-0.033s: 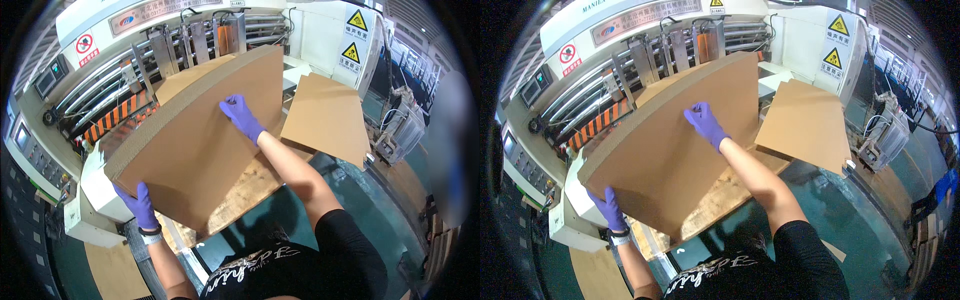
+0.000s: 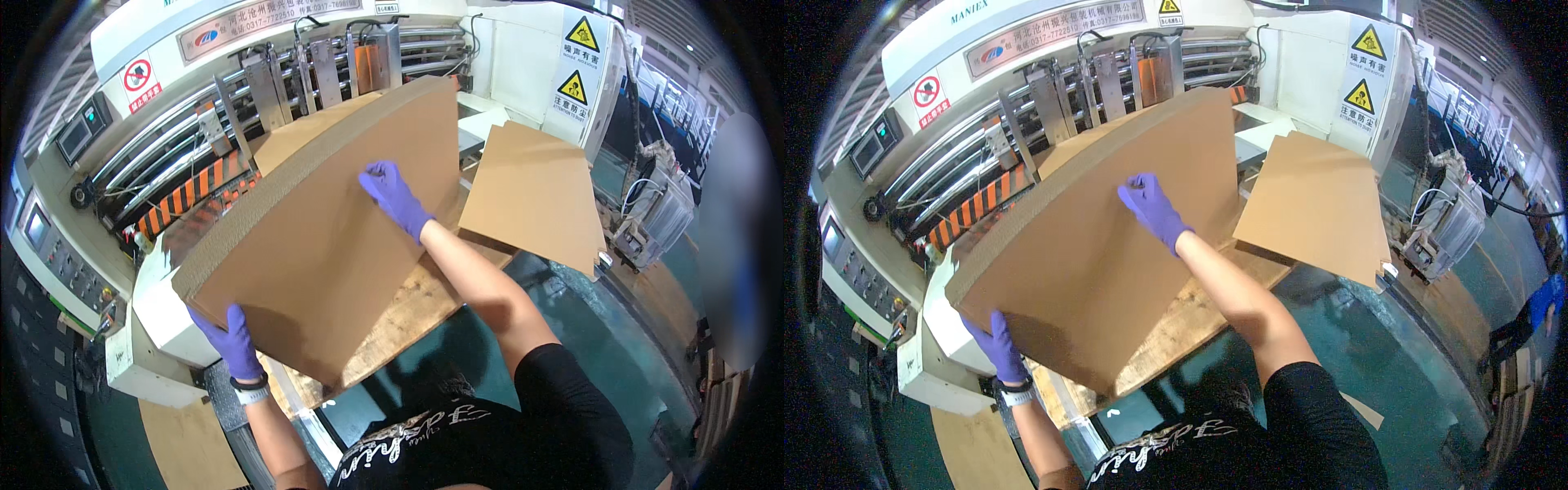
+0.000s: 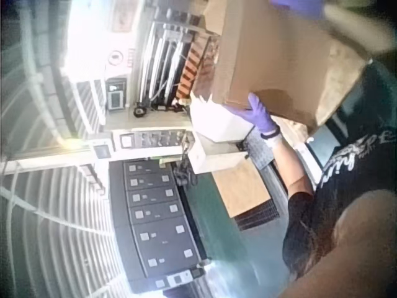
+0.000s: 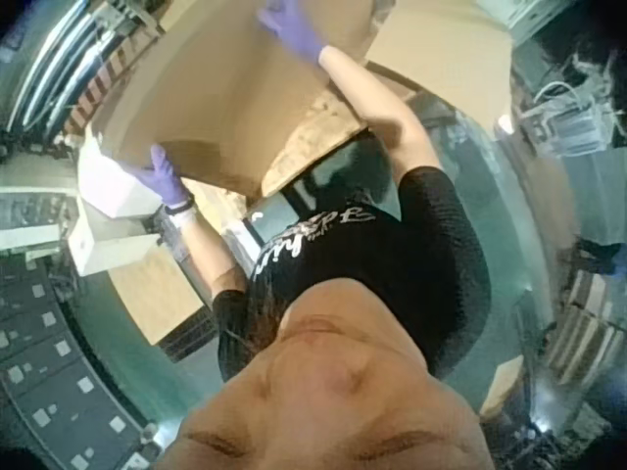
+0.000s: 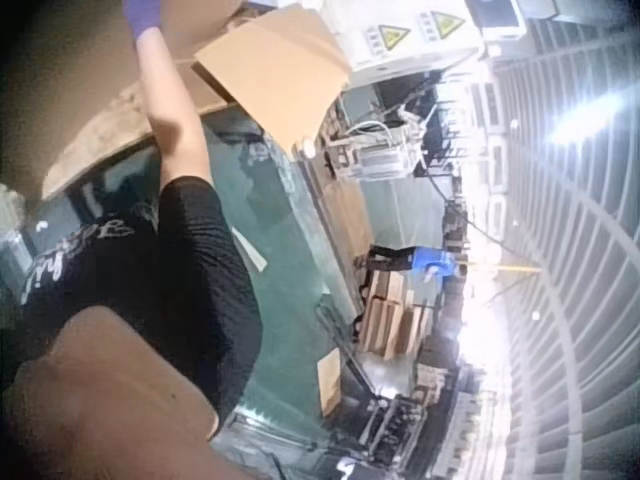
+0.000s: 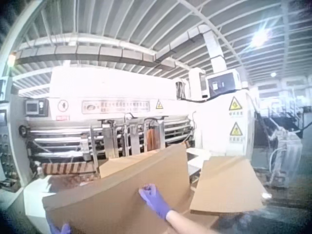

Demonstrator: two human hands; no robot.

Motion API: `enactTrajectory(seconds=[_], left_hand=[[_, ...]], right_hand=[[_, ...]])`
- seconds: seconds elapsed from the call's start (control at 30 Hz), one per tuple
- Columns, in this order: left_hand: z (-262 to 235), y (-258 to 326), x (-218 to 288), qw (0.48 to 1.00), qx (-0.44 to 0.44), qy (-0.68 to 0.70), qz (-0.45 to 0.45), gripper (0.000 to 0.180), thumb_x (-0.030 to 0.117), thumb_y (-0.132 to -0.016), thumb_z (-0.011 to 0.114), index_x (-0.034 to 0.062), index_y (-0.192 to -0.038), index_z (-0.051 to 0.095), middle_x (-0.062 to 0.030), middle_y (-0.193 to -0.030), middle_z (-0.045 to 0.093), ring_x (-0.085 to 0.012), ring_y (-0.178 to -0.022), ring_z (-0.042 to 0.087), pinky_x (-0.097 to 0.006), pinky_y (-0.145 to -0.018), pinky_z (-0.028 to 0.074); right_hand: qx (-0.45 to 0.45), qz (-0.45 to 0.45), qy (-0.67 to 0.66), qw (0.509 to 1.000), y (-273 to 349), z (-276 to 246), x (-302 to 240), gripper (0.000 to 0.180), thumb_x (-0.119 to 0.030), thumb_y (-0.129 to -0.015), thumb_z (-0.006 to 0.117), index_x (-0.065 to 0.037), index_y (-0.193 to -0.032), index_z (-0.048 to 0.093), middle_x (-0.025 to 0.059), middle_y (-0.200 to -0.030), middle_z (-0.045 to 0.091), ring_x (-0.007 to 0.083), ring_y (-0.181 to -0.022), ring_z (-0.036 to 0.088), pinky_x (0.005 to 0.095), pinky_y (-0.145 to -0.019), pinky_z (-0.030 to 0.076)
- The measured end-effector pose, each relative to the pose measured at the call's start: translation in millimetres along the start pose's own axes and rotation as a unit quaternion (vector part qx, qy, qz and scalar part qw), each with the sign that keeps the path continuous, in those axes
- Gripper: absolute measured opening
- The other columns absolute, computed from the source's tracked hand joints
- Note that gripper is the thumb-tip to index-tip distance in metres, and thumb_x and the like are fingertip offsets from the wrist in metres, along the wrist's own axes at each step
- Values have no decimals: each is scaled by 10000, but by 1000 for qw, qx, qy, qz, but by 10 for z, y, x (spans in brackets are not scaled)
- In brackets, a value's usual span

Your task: The person stacks large flat cardboard sheets onto a machine's conveyor belt. They repeatedly pick up sheets from a wooden table, align them, and place them into the machine while another worker assists by handing over more sheets.

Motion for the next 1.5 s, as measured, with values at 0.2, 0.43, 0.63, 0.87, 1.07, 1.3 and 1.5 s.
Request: enactTrajectory(seconds=[0.2,0.43,0.63,0.87,1.07,1.3,1.5], left_hand=[[16,99,-57,998,-12,-54,-23,727,258,-877,606,-2,-1449,240,-179,-1423,364,-285,-1288,371,-403,-1088,273],[-261,436,-183,995,-40,51,-71,676,260,-900,566,1,-1438,250,-162,-1431,376,-298,-1288,386,-440,-1071,311],[-617,903,189,857,-237,-453,59,337,262,-930,472,3,-1095,610,-182,-1081,620,-309,-948,580,-404,-783,480],[-785,1116,332,841,-133,-458,257,177,88,-806,626,6,-944,551,-149,-909,555,-319,-781,542,-427,-697,471],[-675,782,908,708,-95,-654,249,379,263,-933,551,6,-1210,512,-179,-1138,548,-324,-970,555,-458,-876,483],[507,-101,1818,857,126,-479,140,443,349,-974,478,-39,-1168,565,-200,-1096,603,-301,-952,588,-449,-832,509],[867,-525,1856,801,80,-540,245,438,318,-975,442,-54,-1172,562,-222,-1117,599,-326,-948,597,-458,-774,524]], right_hand=[[-106,35,11,994,275,-179,751,264,-345,-964,526,-96,-1046,557,-6,-849,536,72,-769,499,224,-689,431],[-77,333,-77,937,581,-1249,1977,238,-344,-969,492,-136,-1007,601,-66,-817,549,28,-653,485,168,-570,385],[-202,-85,302,928,560,-2600,3427,321,-139,-928,485,-50,-1222,577,146,-1226,598,303,-1080,589,382,-958,454],[-305,78,218,924,578,-2678,4097,300,-174,-926,481,-66,-1191,570,174,-1158,608,314,-1119,554,423,-995,428],[-110,590,-508,617,1082,-1427,3782,625,-557,-908,487,-60,-1287,477,100,-1305,530,286,-1195,499,417,-1032,389],[11,323,-743,586,661,-445,3685,832,-714,-877,347,-125,-1463,302,70,-1499,340,286,-1377,300,473,-1129,244],[3,312,-714,627,480,-322,3502,884,-750,-830,386,-145,-1468,291,74,-1502,330,285,-1354,337,476,-1108,292]])
Point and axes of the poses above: each hand's wrist, its own y-axis away from the middle knuckle, its own z-axis out of the palm, x = y × z, the point moved 4 cm from there along -y, towards the middle knuckle
